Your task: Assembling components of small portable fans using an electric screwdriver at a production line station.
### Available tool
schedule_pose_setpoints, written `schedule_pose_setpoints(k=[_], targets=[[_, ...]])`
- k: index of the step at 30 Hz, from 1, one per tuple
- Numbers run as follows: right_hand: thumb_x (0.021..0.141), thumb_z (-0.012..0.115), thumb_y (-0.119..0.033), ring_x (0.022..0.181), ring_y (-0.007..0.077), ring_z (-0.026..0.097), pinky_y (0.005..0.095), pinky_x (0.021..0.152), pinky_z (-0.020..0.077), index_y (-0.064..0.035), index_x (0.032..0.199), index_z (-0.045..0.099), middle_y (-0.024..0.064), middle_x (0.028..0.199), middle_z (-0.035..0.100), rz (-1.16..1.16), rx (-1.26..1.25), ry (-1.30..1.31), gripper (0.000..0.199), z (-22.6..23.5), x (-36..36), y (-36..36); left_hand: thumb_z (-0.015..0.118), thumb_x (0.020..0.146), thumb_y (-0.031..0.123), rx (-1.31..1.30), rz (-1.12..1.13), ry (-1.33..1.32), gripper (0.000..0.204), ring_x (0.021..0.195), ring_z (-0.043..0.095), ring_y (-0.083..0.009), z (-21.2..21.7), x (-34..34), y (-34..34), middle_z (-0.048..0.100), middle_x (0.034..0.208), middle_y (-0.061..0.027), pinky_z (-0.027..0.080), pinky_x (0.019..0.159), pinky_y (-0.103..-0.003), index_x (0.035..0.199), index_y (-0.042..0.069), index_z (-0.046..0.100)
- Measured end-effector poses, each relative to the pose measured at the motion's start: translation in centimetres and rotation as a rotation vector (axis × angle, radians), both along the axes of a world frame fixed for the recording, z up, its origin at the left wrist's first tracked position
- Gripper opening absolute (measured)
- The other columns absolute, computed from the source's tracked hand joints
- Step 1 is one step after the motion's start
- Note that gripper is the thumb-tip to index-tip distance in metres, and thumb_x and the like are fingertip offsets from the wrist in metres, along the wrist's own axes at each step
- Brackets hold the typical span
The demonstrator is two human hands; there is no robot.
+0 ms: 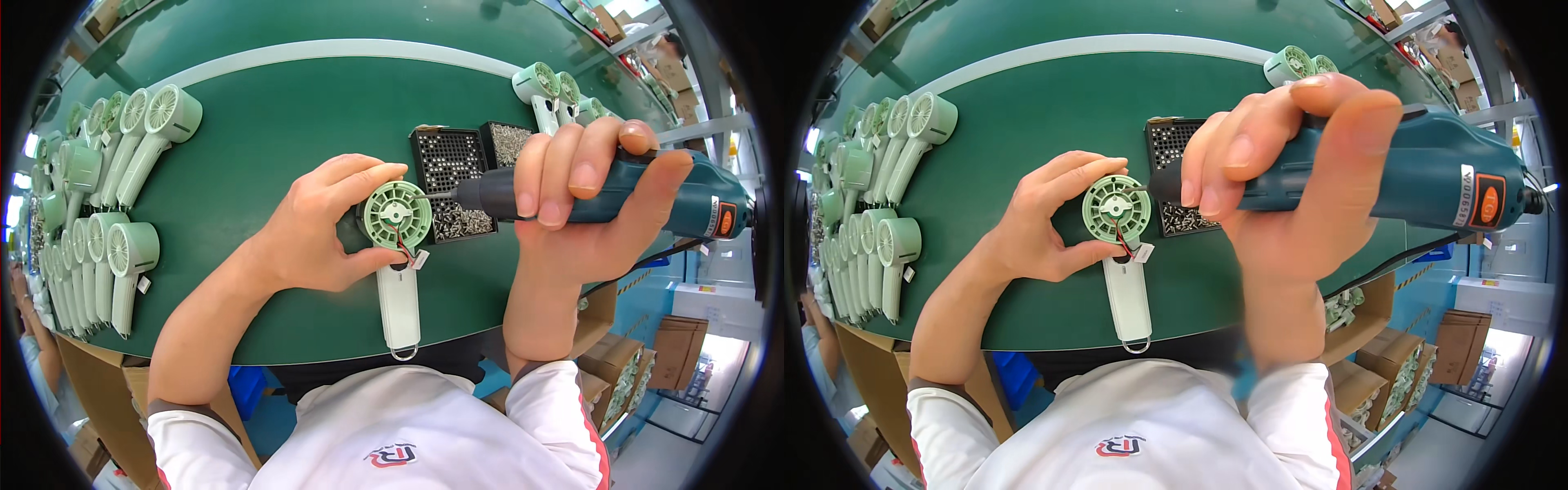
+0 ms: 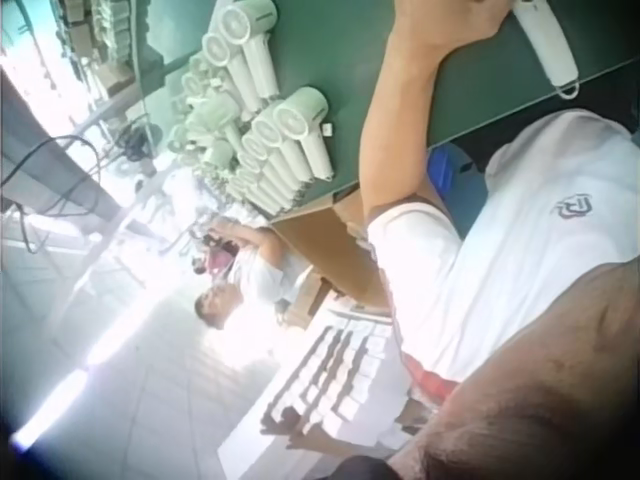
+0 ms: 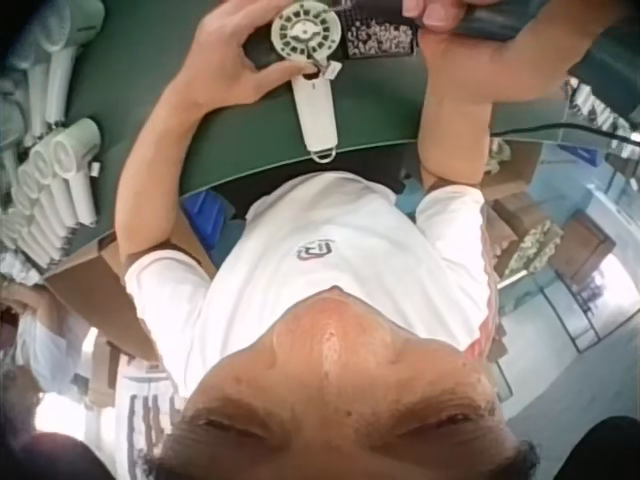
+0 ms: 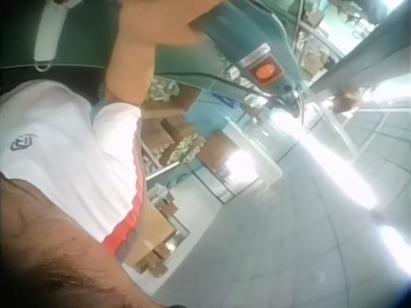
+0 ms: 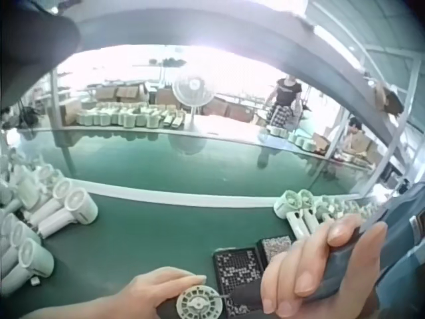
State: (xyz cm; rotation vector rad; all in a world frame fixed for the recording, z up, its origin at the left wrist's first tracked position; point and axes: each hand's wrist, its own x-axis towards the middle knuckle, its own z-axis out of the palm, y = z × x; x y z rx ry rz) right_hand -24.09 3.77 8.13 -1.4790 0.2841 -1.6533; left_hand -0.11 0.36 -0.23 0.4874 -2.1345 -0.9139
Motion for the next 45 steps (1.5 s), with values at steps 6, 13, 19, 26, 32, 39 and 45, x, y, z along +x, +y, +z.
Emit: schedule_pose_setpoints(k=[6,13,19,26,32,39,45], targets=[[0.113,0.034,-0.048,0.052,0.0125,0.050,0.0299,0.050,0.0449,-0.0110,0.128,0.066,0.0028,0.087,0.066,0.007,-0.003,-0.018,0.051,0.0,0.2,0.0,0.093,0.065,0.014,-0.062,0.056,0.081,0.070,0.106,0.066,-0.0366,1.1,-0.2,0.2,0.067,0.120,-0.0191,0.055,0.091,-0.043,0.127,-0.001,0.065],[0.113,0.034,-0.047,0.053,0.0117,0.050,0.0294,0.050,0.0447,-0.0111,0.126,0.066,0.0022,0.086,0.065,0.017,0.015,-0.041,0.050,0.1,0.7,0.2,0.086,0.072,0.000,-0.215,0.123,0.137,0.037,0.114,0.068,-0.0345,0.8,-1.0,0.1,0.069,0.124,-0.0183,0.056,0.092,-0.041,0.106,0.001,0.071],[0.113,0.033,-0.047,0.053,0.0124,0.050,0.0297,0.051,0.0456,-0.0113,0.127,0.065,0.0022,0.086,0.064,0.042,-0.009,-0.029,0.050,0.1,0.8,0.1,0.083,0.074,-0.004,-0.247,0.152,0.178,0.021,0.111,0.070,-0.0352,0.6,-1.3,0.2,0.072,0.115,-0.0166,0.057,0.091,-0.042,0.092,0.000,0.073],[0.113,0.033,-0.047,0.053,0.0124,0.050,0.0298,0.051,0.0458,-0.0114,0.127,0.065,0.0023,0.086,0.064,0.055,-0.025,-0.012,0.050,0.1,0.8,0.1,0.083,0.074,-0.004,-0.206,0.168,0.203,0.016,0.108,0.070,-0.0326,0.7,-1.6,0.5,0.073,0.110,-0.0108,0.059,0.083,-0.040,0.086,0.001,0.073],[0.113,0.034,-0.046,0.053,0.0128,0.050,0.0300,0.051,0.0461,-0.0111,0.128,0.065,0.0030,0.087,0.065,0.048,-0.018,-0.009,0.049,0.1,0.8,0.2,0.082,0.075,-0.004,-0.202,0.175,0.206,0.015,0.107,0.070,-0.0321,0.6,-1.6,0.5,0.073,0.108,-0.0101,0.060,0.081,-0.039,0.086,0.001,0.073],[0.113,0.033,-0.047,0.053,0.0138,0.052,0.0313,0.052,0.0473,-0.0118,0.129,0.064,0.0035,0.088,0.065,0.075,-0.027,0.016,0.049,0.1,0.8,0.2,0.082,0.074,-0.005,-0.207,0.177,0.207,0.015,0.105,0.071,-0.0313,0.9,-1.6,0.6,0.074,0.104,-0.0094,0.062,0.075,-0.036,0.085,0.002,0.073],[0.113,0.031,-0.048,0.055,0.0144,0.053,0.0319,0.053,0.0481,-0.0124,0.131,0.062,0.0037,0.090,0.065,0.069,-0.034,0.039,0.050,0.0,1.1,0.2,0.082,0.074,-0.006,-0.173,0.169,0.230,0.016,0.105,0.071,-0.0312,0.6,-1.6,0.6,0.074,0.103,-0.0095,0.062,0.074,-0.036,0.084,0.001,0.073]])
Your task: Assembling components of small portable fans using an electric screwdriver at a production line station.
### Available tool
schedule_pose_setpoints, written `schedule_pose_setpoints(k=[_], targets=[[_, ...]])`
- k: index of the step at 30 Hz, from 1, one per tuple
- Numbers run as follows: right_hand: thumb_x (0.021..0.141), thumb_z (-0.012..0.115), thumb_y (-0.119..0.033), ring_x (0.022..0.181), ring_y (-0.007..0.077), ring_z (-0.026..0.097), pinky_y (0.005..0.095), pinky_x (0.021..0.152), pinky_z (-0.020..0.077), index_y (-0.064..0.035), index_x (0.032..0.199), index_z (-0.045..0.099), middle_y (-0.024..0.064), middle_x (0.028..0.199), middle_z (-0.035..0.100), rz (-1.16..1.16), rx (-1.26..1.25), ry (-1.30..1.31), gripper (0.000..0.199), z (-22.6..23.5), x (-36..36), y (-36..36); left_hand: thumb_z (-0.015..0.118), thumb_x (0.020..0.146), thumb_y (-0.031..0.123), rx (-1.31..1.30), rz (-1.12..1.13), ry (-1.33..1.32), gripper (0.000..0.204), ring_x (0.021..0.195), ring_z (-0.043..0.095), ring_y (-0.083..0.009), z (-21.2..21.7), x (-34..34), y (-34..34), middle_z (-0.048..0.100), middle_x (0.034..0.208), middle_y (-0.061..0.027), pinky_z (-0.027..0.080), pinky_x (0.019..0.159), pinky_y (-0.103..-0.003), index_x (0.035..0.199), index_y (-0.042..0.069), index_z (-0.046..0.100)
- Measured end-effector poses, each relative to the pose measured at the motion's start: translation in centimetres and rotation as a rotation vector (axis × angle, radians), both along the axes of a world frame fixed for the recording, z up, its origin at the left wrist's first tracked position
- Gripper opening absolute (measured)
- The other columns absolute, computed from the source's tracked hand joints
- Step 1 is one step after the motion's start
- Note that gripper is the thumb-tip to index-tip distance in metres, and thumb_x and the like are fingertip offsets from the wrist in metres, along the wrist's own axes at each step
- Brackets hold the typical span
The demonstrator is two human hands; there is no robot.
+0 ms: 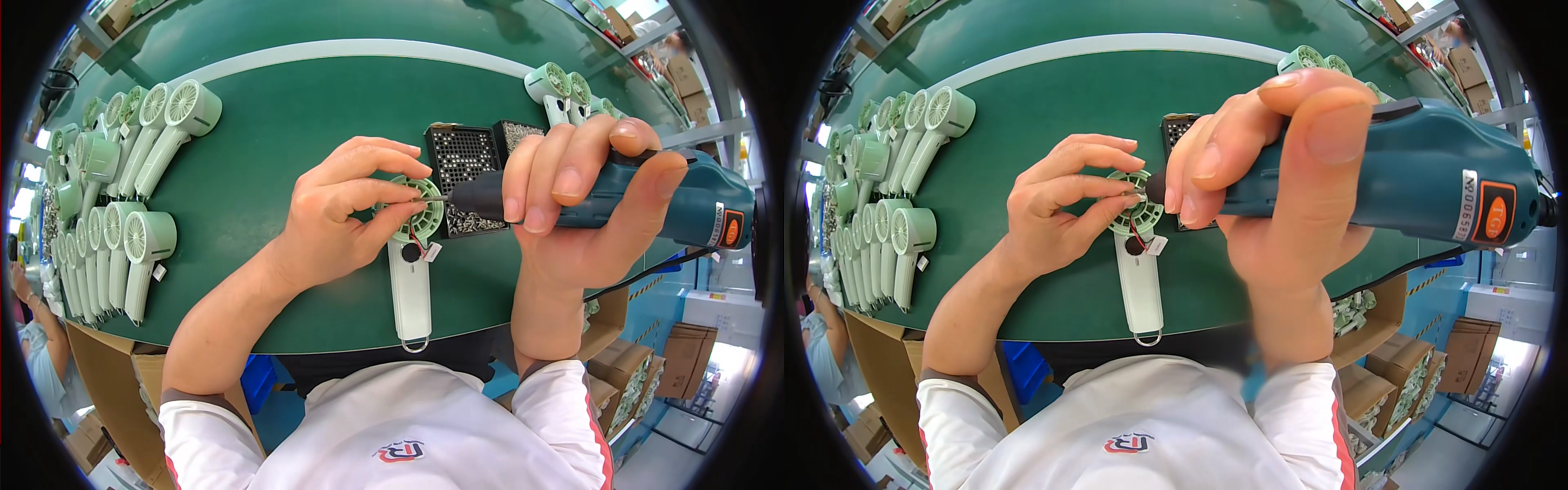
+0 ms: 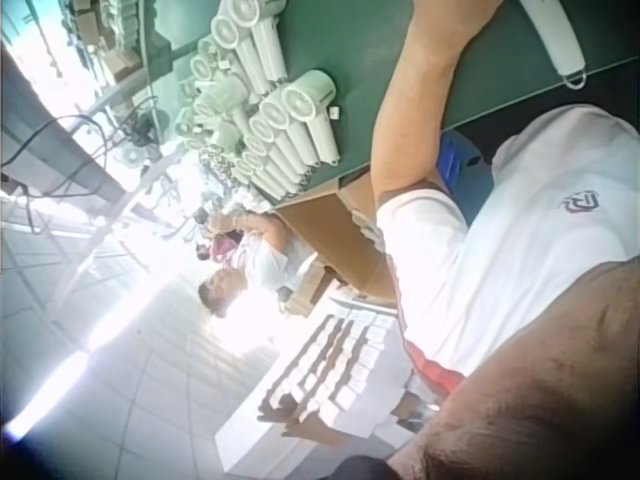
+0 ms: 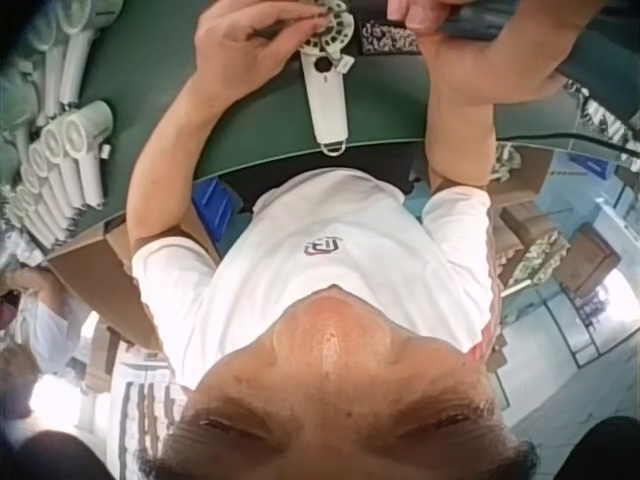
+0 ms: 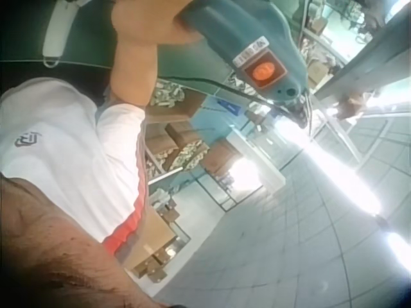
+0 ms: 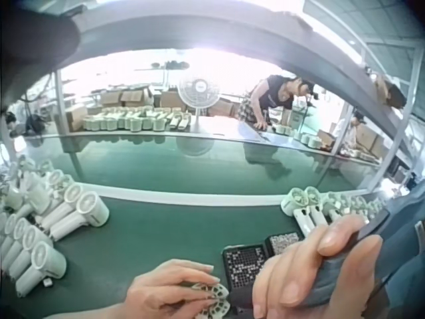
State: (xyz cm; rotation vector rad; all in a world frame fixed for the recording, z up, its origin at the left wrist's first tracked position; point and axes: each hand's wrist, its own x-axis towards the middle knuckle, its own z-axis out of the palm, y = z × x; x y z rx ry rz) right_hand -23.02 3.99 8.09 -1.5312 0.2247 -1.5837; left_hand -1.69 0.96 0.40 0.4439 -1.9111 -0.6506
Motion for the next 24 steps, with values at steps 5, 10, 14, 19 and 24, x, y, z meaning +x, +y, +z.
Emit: schedule_pose_setpoints(k=[5,10,14,19,24], targets=[[0.114,0.029,-0.047,0.055,0.0142,0.053,0.0318,0.053,0.0480,-0.0124,0.131,0.062,0.0034,0.089,0.064,-0.039,-0.005,0.015,0.051,0.0,0.0,0.1,0.083,0.072,-0.005,0.017,-0.026,-0.013,0.022,0.106,0.071,-0.0327,0.0,0.0,0.0,0.074,0.107,-0.0110,0.060,0.082,-0.039,0.091,0.000,0.074],[0.114,0.028,-0.047,0.055,0.0133,0.053,0.0312,0.052,0.0468,-0.0121,0.132,0.062,0.0030,0.088,0.063,-0.073,-0.001,0.003,0.051,0.0,0.0,0.2,0.086,0.068,0.000,0.010,-0.076,-0.064,0.041,0.109,0.069,-0.0348,0.0,0.5,0.0,0.071,0.115,-0.0153,0.057,0.091,-0.042,0.107,0.000,0.073],[0.114,0.027,-0.046,0.055,0.0133,0.052,0.0311,0.051,0.0459,-0.0118,0.132,0.062,0.0032,0.088,0.063,-0.100,0.021,0.024,0.051,0.5,-0.3,0.2,0.087,0.068,0.008,0.122,-0.080,-0.164,0.065,0.116,0.065,-0.0361,0.7,0.9,0.3,0.067,0.127,-0.0193,0.053,0.099,-0.042,0.129,0.001,0.066],[0.115,0.028,-0.039,0.053,0.0142,0.052,0.0327,0.050,0.0457,-0.0076,0.134,0.060,0.0059,0.089,0.064,-0.023,-0.028,0.106,0.048,1.1,-2.8,-0.8,0.088,0.067,0.012,0.100,-0.092,-0.260,0.070,0.114,0.065,-0.0361,0.8,0.1,0.5,0.067,0.125,-0.0199,0.052,0.098,-0.041,0.132,0.000,0.065],[0.113,0.037,-0.028,0.051,0.0161,0.054,0.0344,0.049,0.0495,0.0020,0.128,0.057,0.0086,0.084,0.063,-0.163,-0.081,0.174,0.039,0.7,-1.5,-0.7,0.088,0.070,0.013,0.201,-0.052,-0.340,0.057,0.104,0.068,-0.0346,1.2,0.3,0.3,0.071,0.113,-0.0186,0.055,0.092,-0.041,0.122,-0.001,0.070]])
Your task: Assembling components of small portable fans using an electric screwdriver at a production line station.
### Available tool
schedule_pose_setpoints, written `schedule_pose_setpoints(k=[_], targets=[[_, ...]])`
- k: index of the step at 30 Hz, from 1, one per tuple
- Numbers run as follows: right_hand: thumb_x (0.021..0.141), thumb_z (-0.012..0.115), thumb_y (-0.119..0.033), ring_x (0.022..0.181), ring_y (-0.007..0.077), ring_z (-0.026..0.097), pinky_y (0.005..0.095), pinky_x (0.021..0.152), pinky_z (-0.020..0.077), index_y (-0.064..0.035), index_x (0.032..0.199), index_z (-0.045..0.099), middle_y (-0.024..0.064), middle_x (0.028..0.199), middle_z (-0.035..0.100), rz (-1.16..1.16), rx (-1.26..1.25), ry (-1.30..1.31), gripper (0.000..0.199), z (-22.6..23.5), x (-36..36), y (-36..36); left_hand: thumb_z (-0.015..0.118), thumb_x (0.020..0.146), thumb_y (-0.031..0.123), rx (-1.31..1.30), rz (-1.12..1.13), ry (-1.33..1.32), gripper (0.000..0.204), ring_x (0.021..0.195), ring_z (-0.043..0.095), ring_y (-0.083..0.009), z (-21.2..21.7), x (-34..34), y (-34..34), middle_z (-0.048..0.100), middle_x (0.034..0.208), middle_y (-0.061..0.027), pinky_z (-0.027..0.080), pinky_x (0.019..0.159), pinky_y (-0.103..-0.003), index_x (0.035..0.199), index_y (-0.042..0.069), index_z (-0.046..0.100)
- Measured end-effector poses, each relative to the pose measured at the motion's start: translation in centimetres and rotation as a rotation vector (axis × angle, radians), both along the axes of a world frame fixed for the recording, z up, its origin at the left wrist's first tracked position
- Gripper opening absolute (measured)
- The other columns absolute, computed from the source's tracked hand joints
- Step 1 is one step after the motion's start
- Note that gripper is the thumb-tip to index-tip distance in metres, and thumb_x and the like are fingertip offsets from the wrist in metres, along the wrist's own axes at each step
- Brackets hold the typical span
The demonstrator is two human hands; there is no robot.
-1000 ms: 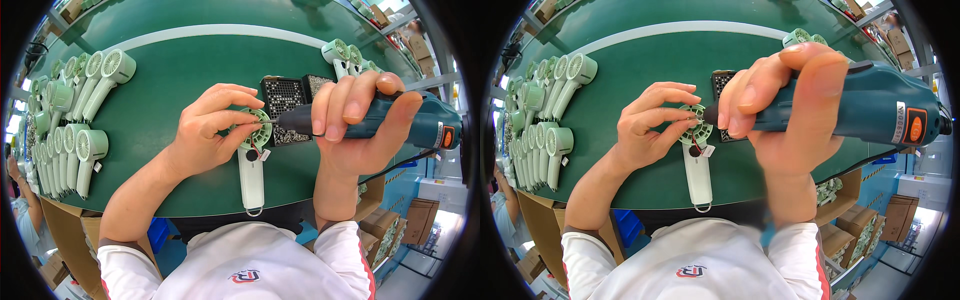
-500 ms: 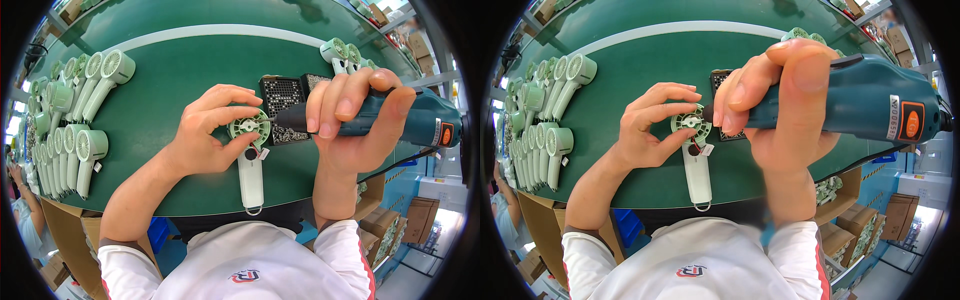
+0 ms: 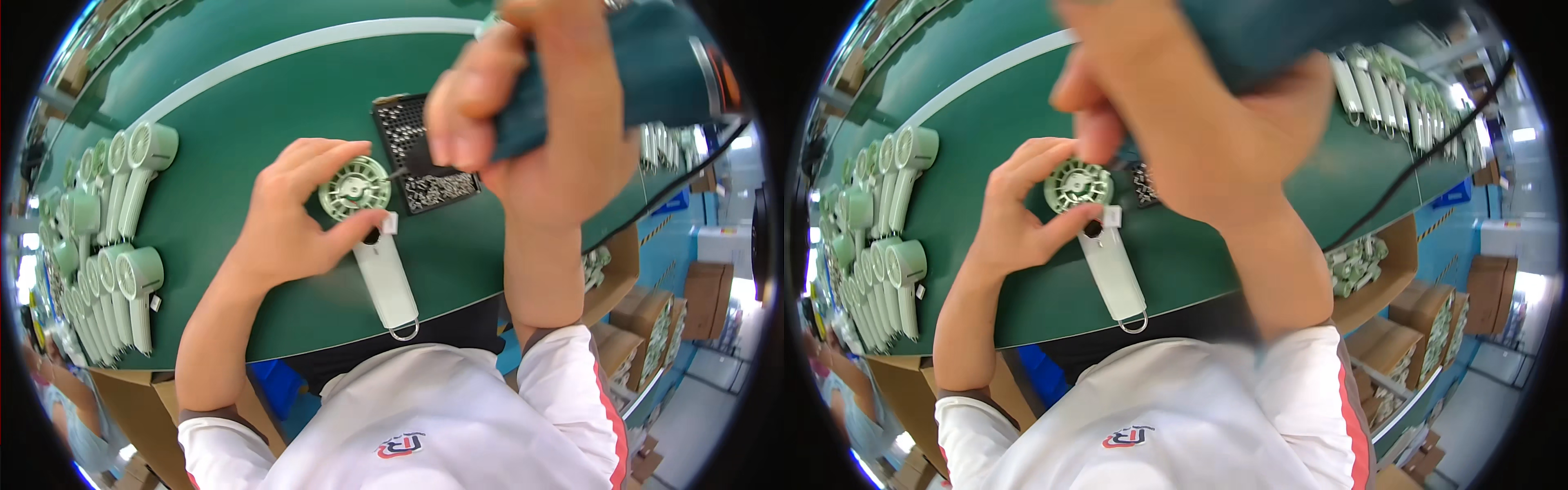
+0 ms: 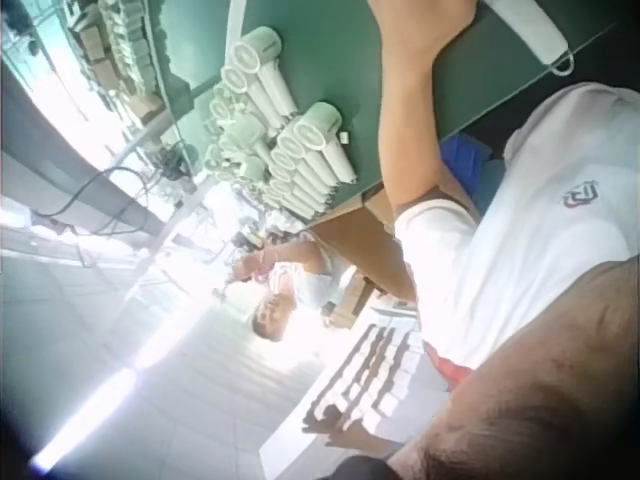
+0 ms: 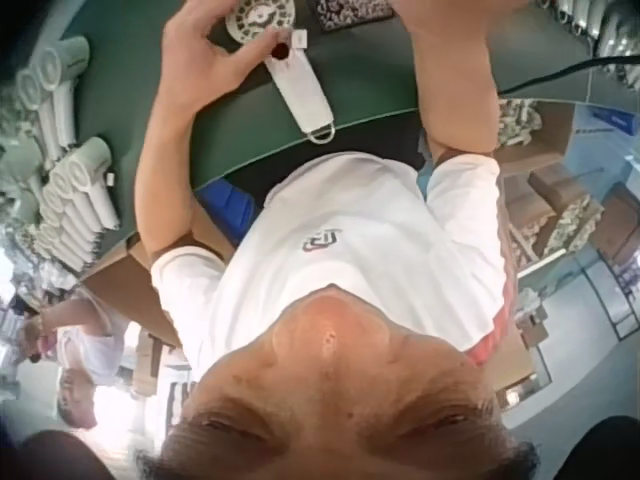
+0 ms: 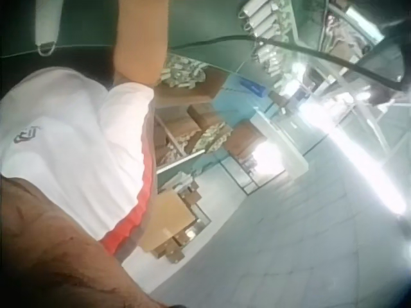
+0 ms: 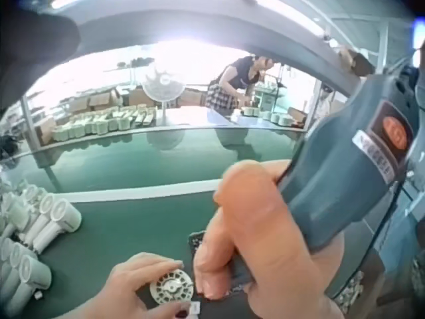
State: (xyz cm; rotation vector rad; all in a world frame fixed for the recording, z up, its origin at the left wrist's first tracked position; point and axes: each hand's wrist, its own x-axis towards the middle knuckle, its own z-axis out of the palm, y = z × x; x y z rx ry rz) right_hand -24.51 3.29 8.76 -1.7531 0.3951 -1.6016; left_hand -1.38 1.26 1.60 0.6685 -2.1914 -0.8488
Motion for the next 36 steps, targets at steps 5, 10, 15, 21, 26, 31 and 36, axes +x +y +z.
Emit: schedule_pose_setpoints(k=[5,10,15,21,26,31,36], targets=[[0.113,0.038,-0.027,0.050,0.0160,0.053,0.0342,0.048,0.0492,0.0022,0.128,0.057,0.0088,0.083,0.062,-0.184,0.063,-0.056,0.038,0.7,0.4,1.4,0.084,0.074,0.011,0.085,-0.003,-0.063,0.053,0.103,0.069,-0.0290,0.1,0.4,-0.9,0.073,0.113,-0.0177,0.054,0.092,-0.037,0.123,-0.002,0.071],[0.112,0.038,-0.026,0.049,0.0159,0.052,0.0341,0.048,0.0489,0.0024,0.127,0.056,0.0090,0.082,0.062,-0.350,0.147,-0.120,0.037,0.9,0.9,1.4,0.090,0.069,0.012,0.020,0.037,-0.209,0.058,0.103,0.068,-0.0261,1.2,-0.2,-0.2,0.073,0.111,-0.0163,0.052,0.093,-0.035,0.120,-0.008,0.070],[0.112,0.039,-0.025,0.047,0.0159,0.052,0.0339,0.047,0.0486,0.0026,0.127,0.056,0.0093,0.081,0.062,-0.501,0.229,-0.185,0.035,1.4,0.3,0.6,0.088,0.070,0.011,0.091,0.116,-0.208,0.049,0.101,0.067,-0.0206,2.1,-1.6,1.1,0.073,0.104,-0.0120,0.051,0.091,-0.032,0.112,-0.007,0.073],[0.112,0.040,-0.023,0.046,0.0158,0.051,0.0336,0.045,0.0482,0.0028,0.127,0.055,0.0096,0.079,0.061,-0.569,0.297,-0.204,0.034,1.8,1.1,0.5,0.084,0.071,0.008,0.263,0.261,-0.229,0.031,0.084,0.067,-0.0157,2.1,-1.8,1.9,0.073,0.092,-0.0096,0.051,0.083,-0.028,0.098,-0.004,0.075],[0.111,0.040,-0.022,0.045,0.0157,0.050,0.0334,0.045,0.0479,0.0030,0.127,0.054,0.0098,0.078,0.061,-0.462,0.306,-0.152,0.033,2.0,1.1,2.7,0.084,0.071,0.015,0.213,0.178,-0.240,0.048,0.095,0.074,-0.0284,2.0,-2.1,1.5,0.075,0.104,-0.0194,0.056,0.088,-0.036,0.112,-0.005,0.071],[0.111,0.041,-0.021,0.043,0.0157,0.049,0.0332,0.044,0.0476,0.0032,0.127,0.054,0.0100,0.077,0.060,-0.338,0.349,-0.061,0.032,1.6,2.6,3.4,0.084,0.072,0.022,0.138,0.202,-0.212,0.058,0.106,0.071,-0.0379,1.4,-1.3,1.4,0.073,0.115,-0.0242,0.056,0.095,-0.041,0.120,-0.008,0.069],[0.113,0.036,-0.030,0.046,0.0146,0.050,0.0322,0.043,0.0465,-0.0010,0.128,0.054,0.0090,0.080,0.060,-0.238,0.257,0.014,0.038,0.7,2.8,1.8,0.083,0.073,0.021,0.118,0.199,-0.102,0.058,0.106,0.069,-0.0393,0.8,-1.1,1.7,0.072,0.113,-0.0245,0.055,0.093,-0.043,0.120,-0.009,0.067]])
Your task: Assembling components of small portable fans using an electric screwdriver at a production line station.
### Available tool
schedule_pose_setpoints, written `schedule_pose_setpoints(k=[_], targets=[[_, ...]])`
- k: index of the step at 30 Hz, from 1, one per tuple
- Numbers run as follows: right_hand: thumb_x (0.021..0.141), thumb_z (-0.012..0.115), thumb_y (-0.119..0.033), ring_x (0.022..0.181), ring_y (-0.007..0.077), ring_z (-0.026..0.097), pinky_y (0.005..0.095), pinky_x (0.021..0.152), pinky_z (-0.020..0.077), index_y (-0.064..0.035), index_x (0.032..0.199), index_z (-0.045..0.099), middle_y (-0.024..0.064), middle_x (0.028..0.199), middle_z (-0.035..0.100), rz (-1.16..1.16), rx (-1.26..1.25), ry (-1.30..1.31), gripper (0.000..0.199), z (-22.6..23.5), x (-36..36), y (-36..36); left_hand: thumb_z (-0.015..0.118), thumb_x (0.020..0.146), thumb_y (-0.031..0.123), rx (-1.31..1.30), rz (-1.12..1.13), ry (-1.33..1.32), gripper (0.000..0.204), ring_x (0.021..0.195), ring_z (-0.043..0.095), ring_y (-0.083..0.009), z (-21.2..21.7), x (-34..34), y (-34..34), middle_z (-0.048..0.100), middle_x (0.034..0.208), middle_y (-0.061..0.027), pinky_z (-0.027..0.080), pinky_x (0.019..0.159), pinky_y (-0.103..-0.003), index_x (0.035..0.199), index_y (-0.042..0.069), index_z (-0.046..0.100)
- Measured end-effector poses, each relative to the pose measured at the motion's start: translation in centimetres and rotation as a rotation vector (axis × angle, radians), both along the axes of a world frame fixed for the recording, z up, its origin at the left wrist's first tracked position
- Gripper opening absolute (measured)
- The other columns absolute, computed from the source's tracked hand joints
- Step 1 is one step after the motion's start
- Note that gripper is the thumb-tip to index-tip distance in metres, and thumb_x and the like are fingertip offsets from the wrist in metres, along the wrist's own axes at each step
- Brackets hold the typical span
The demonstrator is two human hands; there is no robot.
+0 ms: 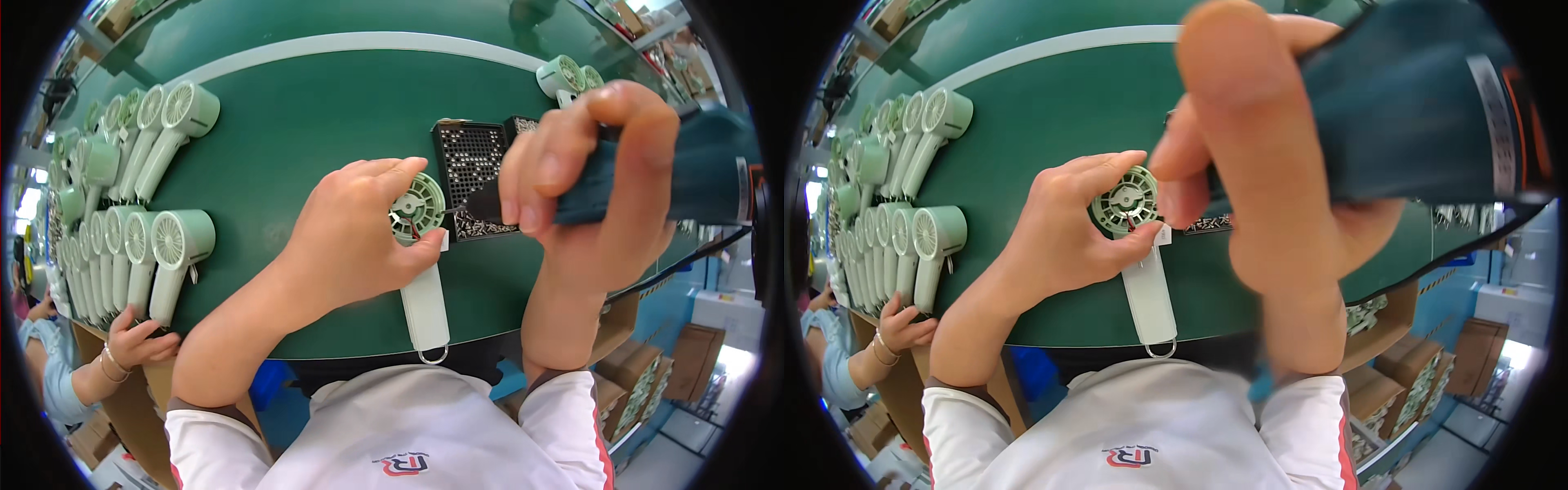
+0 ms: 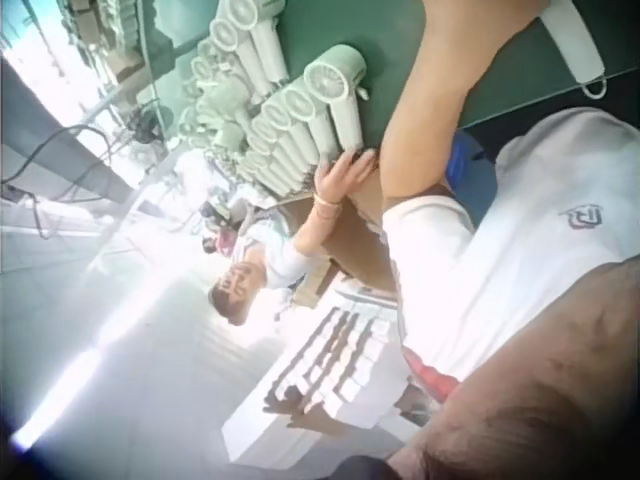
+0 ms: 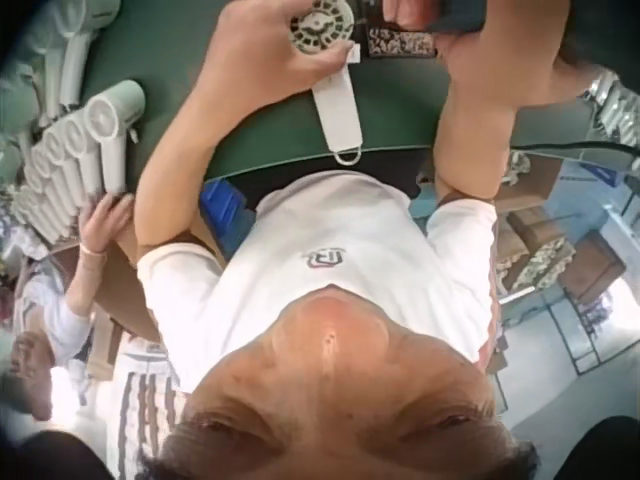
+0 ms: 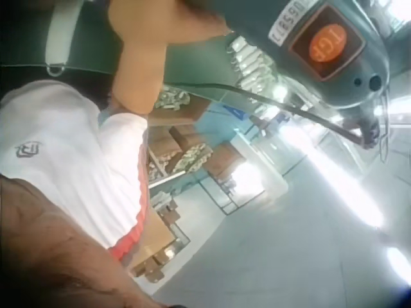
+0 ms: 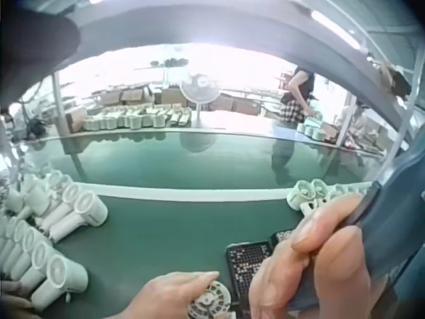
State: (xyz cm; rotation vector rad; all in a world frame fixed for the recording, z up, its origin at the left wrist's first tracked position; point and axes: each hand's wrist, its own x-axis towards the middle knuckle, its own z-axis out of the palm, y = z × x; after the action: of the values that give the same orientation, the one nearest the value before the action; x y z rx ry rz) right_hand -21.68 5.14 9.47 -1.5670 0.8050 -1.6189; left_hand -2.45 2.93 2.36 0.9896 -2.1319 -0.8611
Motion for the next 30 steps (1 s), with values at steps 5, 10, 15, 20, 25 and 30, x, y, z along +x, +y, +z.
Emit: schedule_pose_setpoints(k=[5,10,15,20,25,30], targets=[[0.114,0.033,-0.038,0.048,0.0136,0.051,0.0310,0.043,0.0450,-0.0049,0.129,0.056,0.0077,0.082,0.060,0.084,-0.043,0.033,0.043,-0.5,-0.4,-0.4,0.084,0.072,0.017,-0.014,0.006,-0.041,0.058,0.103,0.070,-0.0397,0.2,0.2,-0.1,0.073,0.111,-0.0249,0.057,0.090,-0.041,0.122,-0.008,0.067],[0.114,0.034,-0.038,0.048,0.0135,0.051,0.0312,0.042,0.0446,-0.0055,0.128,0.057,0.0074,0.082,0.060,0.041,-0.026,0.067,0.042,-0.5,0.1,-0.3,0.082,0.073,0.019,-0.105,-0.003,0.016,0.052,0.093,0.069,-0.0387,-0.5,0.1,-0.2,0.072,0.095,-0.0226,0.057,0.084,-0.044,0.114,-0.010,0.067],[0.114,0.038,-0.036,0.048,0.0140,0.051,0.0319,0.042,0.0443,-0.0047,0.127,0.057,0.0072,0.079,0.060,-0.041,-0.002,0.107,0.039,-0.4,0.4,-0.2,0.081,0.074,0.020,-0.098,-0.007,0.015,0.054,0.094,0.069,-0.0386,-0.6,0.1,-0.2,0.072,0.095,-0.0228,0.057,0.085,-0.044,0.115,-0.011,0.067],[0.112,0.045,-0.030,0.046,0.0147,0.051,0.0328,0.042,0.0454,-0.0032,0.121,0.058,0.0092,0.075,0.061,0.011,-0.031,0.121,0.031,-0.7,1.1,-0.4,0.081,0.075,0.021,-0.079,-0.006,0.005,0.054,0.096,0.069,-0.0387,-0.4,0.1,-0.1,0.072,0.096,-0.0227,0.056,0.087,-0.044,0.116,-0.012,0.068],[0.110,0.051,-0.023,0.045,0.0150,0.051,0.0335,0.043,0.0473,-0.0024,0.118,0.058,0.0111,0.074,0.062,0.030,-0.092,0.232,0.023,-1.7,1.7,-0.8,0.080,0.076,0.022,0.004,-0.037,-0.017,0.054,0.098,0.069,-0.0380,-0.3,0.2,-0.2,0.073,0.098,-0.0222,0.056,0.089,-0.044,0.116,-0.011,0.068],[0.108,0.053,-0.018,0.045,0.0149,0.051,0.0330,0.043,0.0480,-0.0032,0.115,0.058,0.0123,0.075,0.063,0.033,-0.041,0.092,0.017,-2.3,1.8,-0.3,0.080,0.076,0.023,-0.002,-0.038,-0.042,0.054,0.100,0.070,-0.0373,-0.1,0.3,-0.3,0.073,0.100,-0.0220,0.056,0.089,-0.044,0.116,-0.010,0.069]])
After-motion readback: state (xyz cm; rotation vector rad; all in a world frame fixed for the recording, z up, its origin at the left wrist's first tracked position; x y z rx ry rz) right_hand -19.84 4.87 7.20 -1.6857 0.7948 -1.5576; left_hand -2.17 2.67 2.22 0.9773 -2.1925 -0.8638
